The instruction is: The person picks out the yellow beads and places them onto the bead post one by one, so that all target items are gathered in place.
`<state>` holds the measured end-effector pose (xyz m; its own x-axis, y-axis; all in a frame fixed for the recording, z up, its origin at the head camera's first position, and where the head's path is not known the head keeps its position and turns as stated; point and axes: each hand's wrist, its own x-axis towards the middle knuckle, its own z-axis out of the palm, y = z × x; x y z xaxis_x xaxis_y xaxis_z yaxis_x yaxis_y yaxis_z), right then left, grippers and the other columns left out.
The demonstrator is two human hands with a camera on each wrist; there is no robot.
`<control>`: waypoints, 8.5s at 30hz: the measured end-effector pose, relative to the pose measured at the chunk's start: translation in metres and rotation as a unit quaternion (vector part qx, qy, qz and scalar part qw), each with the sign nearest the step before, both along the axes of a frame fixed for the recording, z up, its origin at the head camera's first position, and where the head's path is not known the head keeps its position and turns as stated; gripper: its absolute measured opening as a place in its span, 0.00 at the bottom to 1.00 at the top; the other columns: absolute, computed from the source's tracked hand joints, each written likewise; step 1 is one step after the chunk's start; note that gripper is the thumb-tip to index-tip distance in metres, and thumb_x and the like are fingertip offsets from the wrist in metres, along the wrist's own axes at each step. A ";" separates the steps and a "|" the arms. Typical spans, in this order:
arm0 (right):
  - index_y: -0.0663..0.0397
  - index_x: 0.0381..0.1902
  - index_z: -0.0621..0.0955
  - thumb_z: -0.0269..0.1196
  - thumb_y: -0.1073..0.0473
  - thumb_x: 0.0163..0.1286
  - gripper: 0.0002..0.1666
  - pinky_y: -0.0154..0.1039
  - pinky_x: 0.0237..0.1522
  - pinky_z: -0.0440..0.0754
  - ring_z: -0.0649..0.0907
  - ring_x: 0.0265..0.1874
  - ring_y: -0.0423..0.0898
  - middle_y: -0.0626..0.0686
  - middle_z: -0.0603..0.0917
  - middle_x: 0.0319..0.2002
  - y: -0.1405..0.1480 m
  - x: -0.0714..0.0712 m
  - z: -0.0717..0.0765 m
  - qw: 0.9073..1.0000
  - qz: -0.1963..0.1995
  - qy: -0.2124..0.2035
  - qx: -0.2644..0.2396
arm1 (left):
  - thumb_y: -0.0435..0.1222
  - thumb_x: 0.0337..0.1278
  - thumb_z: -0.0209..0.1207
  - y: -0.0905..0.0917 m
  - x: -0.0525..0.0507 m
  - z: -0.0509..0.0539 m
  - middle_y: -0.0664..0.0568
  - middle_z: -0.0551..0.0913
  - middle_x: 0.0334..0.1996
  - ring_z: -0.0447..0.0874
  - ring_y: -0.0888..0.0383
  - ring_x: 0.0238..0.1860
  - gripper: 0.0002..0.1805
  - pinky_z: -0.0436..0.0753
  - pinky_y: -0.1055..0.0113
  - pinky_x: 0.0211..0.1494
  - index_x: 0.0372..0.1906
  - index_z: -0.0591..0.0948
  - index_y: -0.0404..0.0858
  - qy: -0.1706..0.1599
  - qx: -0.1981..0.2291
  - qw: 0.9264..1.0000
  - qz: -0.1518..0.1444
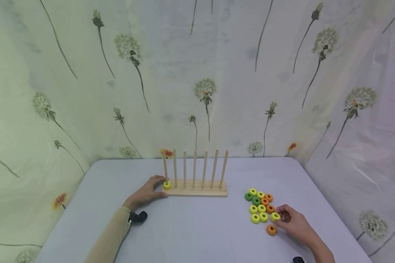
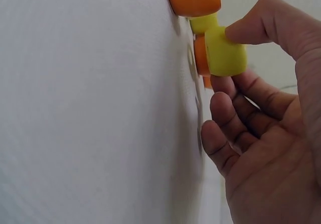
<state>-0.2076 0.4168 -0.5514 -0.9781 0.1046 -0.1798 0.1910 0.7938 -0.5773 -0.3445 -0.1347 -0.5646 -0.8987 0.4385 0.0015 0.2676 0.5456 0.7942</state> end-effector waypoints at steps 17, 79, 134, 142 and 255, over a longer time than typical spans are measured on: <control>0.61 0.50 0.73 0.68 0.47 0.57 0.31 0.35 0.30 0.70 0.71 0.34 0.46 0.52 0.74 0.36 0.001 -0.002 0.005 1.000 0.003 0.012 0.014 | 0.50 0.48 0.70 0.000 0.000 0.001 0.46 0.63 0.69 0.52 0.44 0.74 0.40 0.54 0.42 0.74 0.67 0.70 0.44 -0.007 -0.003 1.000 -0.001; 0.42 0.40 0.76 0.67 0.58 0.59 0.13 0.34 0.35 0.73 0.74 0.34 0.46 0.40 0.78 0.35 -0.236 -0.084 0.135 0.910 0.354 0.205 -0.063 | 0.51 0.48 0.70 -0.002 -0.002 0.000 0.45 0.65 0.68 0.54 0.43 0.73 0.39 0.55 0.41 0.73 0.66 0.71 0.43 0.003 -0.003 1.000 -0.010; 0.50 0.44 0.79 0.67 0.55 0.61 0.14 0.40 0.46 0.76 0.77 0.41 0.46 0.47 0.81 0.41 -0.325 -0.145 0.201 0.911 0.334 0.230 -0.077 | 0.52 0.47 0.70 0.001 -0.006 -0.003 0.50 0.66 0.67 0.54 0.47 0.73 0.38 0.54 0.42 0.74 0.65 0.72 0.47 -0.008 -0.007 1.000 0.003; 0.49 0.45 0.79 0.67 0.55 0.62 0.14 0.39 0.41 0.75 0.77 0.42 0.52 0.47 0.81 0.42 -0.330 -0.147 0.198 0.918 0.331 0.211 -0.065 | 0.51 0.48 0.70 -0.001 -0.005 -0.004 0.49 0.65 0.68 0.54 0.46 0.73 0.38 0.55 0.41 0.73 0.65 0.71 0.45 -0.005 -0.004 1.000 -0.003; 0.49 0.45 0.77 0.69 0.57 0.61 0.16 0.39 0.45 0.80 0.79 0.41 0.47 0.48 0.81 0.40 -0.161 -0.026 0.056 0.951 0.253 0.164 -0.069 | 0.50 0.47 0.71 0.000 0.000 -0.002 0.46 0.66 0.68 0.55 0.44 0.73 0.40 0.55 0.42 0.74 0.66 0.71 0.43 0.004 0.005 1.000 0.004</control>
